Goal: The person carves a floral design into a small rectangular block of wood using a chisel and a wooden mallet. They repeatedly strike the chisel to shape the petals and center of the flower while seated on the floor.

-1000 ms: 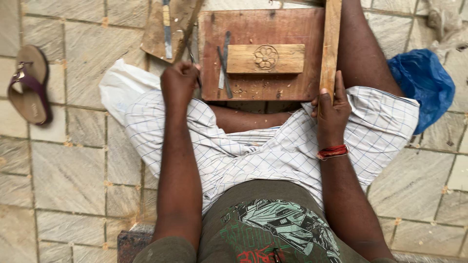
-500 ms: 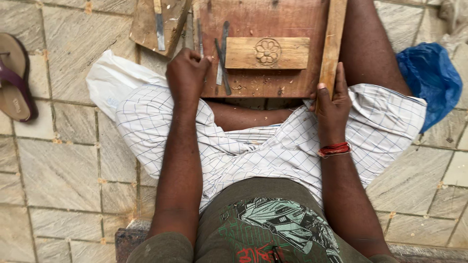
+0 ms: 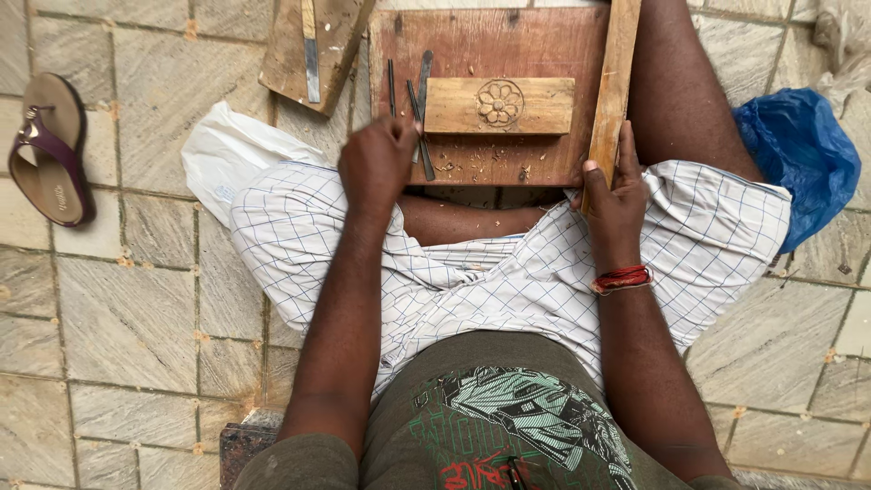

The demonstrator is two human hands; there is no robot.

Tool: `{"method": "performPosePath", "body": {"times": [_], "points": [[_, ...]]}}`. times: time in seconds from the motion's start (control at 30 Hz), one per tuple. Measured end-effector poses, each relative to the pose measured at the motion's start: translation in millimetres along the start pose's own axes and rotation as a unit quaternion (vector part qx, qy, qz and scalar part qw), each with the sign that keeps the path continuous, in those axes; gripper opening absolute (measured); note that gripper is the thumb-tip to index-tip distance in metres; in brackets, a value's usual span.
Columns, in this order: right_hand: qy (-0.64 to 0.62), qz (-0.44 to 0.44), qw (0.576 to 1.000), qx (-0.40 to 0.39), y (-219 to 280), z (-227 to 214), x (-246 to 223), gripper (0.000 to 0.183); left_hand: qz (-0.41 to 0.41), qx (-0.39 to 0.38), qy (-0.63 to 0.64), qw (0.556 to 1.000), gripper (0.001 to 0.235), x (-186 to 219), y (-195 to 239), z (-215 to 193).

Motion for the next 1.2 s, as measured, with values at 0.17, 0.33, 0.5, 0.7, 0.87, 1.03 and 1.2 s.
{"method": "performPosePath", "body": {"times": [0.17, 0.33, 0.5, 0.7, 0.87, 1.03, 1.2], "points": [[-0.014, -0.001, 1.000, -0.005, 0.8, 1.8, -2.1, 0.069, 0.008, -0.019, -0.044, 0.999, 0.030, 11.2, 13.5, 5.8], [-0.007, 0.000, 1.000, 0.001, 0.3, 0.8, -3.2, 0.070, 0.009, -0.010, -0.038, 0.999, 0.029, 17.4, 13.8, 2.4], [-0.004, 0.009, 1.000, 0.007, 0.8, -0.3, -3.6, 0.069, -0.002, -0.024, -0.059, 0.998, 0.029, 19.0, 12.8, 6.1], [0.010, 0.018, 1.000, 0.005, 2.8, -2.1, -3.9, 0.069, 0.011, 0.057, -0.037, 0.998, 0.016, 16.2, 13.7, -13.2], [-0.008, 0.023, 1.000, 0.009, 0.9, 1.0, -6.0, 0.068, 0.014, 0.036, -0.056, 0.998, 0.023, 23.3, 14.8, -16.9], [0.005, 0.034, 0.999, 0.011, 2.3, -0.1, -7.1, 0.068, 0.019, 0.055, -0.105, 0.993, 0.017, 34.7, 10.5, -13.8], [0.022, 0.044, 0.999, 0.014, 2.2, -1.9, -7.2, 0.068, 0.026, 0.080, -0.132, 0.988, 0.018, 38.3, 7.2, -9.2]]}}
Point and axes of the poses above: each hand's wrist, its own y-axis away from the middle knuckle, its own z-axis out of the palm, x = y × z, the point moved 7 cm from there along -y, towards the middle knuckle, and after that the axes turned 10 degrees about -x, right-handed, at the moved point
